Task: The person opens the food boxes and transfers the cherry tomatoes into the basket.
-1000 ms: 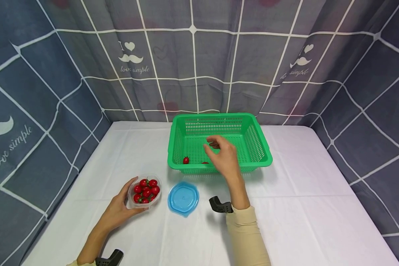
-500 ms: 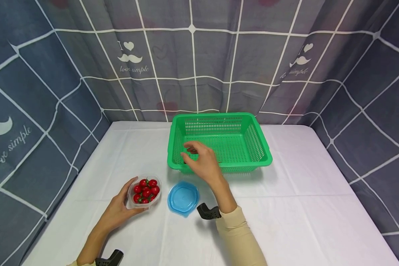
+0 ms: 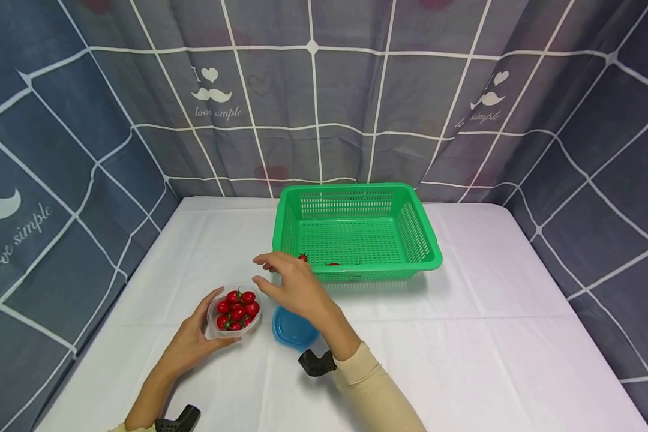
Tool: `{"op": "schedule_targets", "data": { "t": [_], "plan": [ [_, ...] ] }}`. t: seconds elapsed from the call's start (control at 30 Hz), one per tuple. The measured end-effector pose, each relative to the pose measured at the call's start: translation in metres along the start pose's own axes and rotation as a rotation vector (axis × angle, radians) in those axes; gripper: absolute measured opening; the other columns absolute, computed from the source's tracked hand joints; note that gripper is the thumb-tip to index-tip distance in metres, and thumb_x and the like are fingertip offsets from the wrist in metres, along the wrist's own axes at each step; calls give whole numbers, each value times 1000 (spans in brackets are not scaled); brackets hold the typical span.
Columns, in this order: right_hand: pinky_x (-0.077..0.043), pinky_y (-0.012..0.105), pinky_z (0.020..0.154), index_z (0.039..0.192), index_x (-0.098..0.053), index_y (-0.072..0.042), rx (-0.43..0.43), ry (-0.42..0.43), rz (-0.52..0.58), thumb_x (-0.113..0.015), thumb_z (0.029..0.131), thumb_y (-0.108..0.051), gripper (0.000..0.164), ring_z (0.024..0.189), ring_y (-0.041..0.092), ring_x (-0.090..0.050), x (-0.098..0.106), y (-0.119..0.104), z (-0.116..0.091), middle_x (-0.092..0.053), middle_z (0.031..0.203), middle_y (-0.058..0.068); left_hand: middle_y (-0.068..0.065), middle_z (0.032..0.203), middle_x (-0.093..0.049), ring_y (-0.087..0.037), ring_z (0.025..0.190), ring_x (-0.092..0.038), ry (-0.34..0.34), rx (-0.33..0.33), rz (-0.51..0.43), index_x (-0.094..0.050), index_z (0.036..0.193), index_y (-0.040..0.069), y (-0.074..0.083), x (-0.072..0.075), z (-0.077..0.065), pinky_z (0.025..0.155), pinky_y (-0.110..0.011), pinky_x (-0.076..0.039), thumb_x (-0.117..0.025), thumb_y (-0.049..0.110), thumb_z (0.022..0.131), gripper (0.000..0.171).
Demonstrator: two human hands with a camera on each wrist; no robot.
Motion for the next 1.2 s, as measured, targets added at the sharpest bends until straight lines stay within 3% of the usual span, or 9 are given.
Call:
{"op": "schedule_targets", "data": {
  "t": [0.23,0.57,0.93,1.2],
  "plan": [
    [-58,25,90,127,-68,-11,73,-141,-58,-73,98,-22,32,104,19,-72,-32,-16,-3,-73,123,5,-20,154,-50,-41,140,-51,1,-11,-7,-31,161,17,1,1,0,108,-65,-45,-96,31,72,111],
    [-54,18,95,129,-68,-9,90,-277,-140,-73,98,-26,35,112,12,-68,-68,-18,-10,-73,122,2,-19,153,-52,-41,138,-52,-8,-18,-16,-30,161,20,0,1,-1,107,-63,-46,-95,31,74,109],
    [-54,23,99,129,-68,-10,53,-249,-252,-75,96,-25,37,118,17,-65,-86,-20,-12,-70,126,4,-20,150,-54,-38,137,-53,13,-62,34,-31,161,17,2,2,-2,107,-62,-46,-95,28,75,108],
    [-53,27,103,126,-68,-9,-12,-171,-291,-75,95,-21,34,120,20,-63,-77,-11,-9,-67,130,5,-18,153,-52,-38,137,-54,0,-20,-4,-31,160,20,0,1,-1,106,-60,-48,-95,31,74,108]
  ]
}}
Point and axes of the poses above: each hand's wrist, its own z-axis towards the middle knuckle, its own x-axis out of the back of the hand, y = z × x, the point moved 8 cm from there along z, towards the middle knuckle
